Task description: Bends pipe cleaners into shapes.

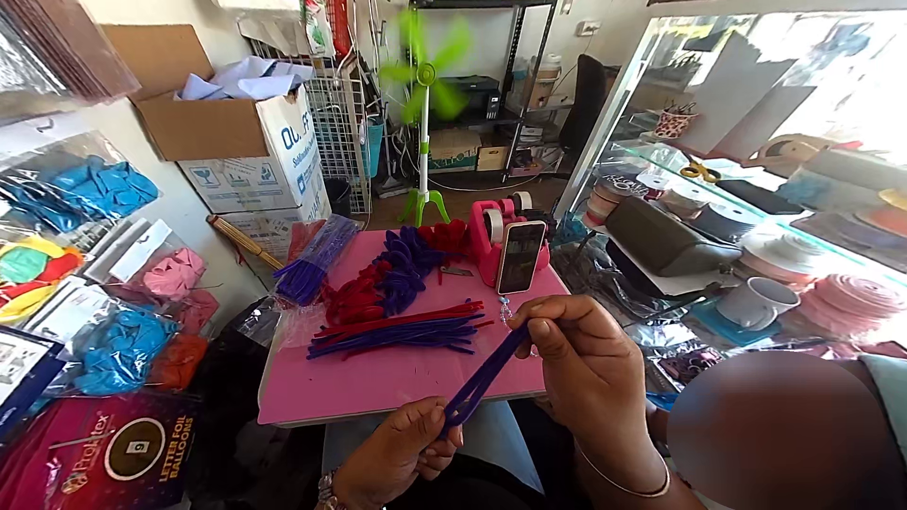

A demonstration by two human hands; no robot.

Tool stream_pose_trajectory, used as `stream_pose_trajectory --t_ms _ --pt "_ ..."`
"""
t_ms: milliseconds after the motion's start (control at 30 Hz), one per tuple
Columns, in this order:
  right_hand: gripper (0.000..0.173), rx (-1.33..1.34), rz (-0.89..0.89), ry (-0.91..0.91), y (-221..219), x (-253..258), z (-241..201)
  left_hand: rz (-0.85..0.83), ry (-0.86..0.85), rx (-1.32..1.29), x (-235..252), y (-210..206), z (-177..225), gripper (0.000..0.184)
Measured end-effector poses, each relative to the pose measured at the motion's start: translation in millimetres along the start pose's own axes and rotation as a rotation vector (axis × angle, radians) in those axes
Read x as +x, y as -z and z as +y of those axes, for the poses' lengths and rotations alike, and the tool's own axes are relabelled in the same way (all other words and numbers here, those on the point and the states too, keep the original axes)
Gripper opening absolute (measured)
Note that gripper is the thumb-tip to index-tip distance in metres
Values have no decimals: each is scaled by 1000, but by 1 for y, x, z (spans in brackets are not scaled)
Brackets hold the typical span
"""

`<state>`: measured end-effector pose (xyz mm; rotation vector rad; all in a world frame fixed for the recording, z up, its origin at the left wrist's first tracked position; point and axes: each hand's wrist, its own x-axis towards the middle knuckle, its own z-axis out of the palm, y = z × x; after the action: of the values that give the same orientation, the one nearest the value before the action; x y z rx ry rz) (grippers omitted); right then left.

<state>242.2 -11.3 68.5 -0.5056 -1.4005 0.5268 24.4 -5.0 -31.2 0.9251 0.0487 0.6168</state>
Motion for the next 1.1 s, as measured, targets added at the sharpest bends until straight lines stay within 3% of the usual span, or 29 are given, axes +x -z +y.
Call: stream_pose_trajectory --t_ms 267,400,567,700,867,1033,1100 --pt "10 -8 16 23 -1 -1 -2 54 -20 -44 2 -2 -4 20" --pt "11 -23 39 2 -1 1 5 180 -80 -7 3 -3 -7 19" --pt "49 -102 -73 -299 -3 -25 40 597 -289 206 7 -3 -15 21" --pt "24 5 -218 -505 -21 -75 67 685 -400 506 10 3 -21 21" --pt "10 191 -87 -525 -35 -92 74 685 -521 873 8 11 -30 23" --pt "6 -97 -135 -236 -40 -98 79 769 -493 753 10 13 -34 22" --pt "12 -89 -101 -235 -41 -99 80 744 -494 771 9 13 -33 23"
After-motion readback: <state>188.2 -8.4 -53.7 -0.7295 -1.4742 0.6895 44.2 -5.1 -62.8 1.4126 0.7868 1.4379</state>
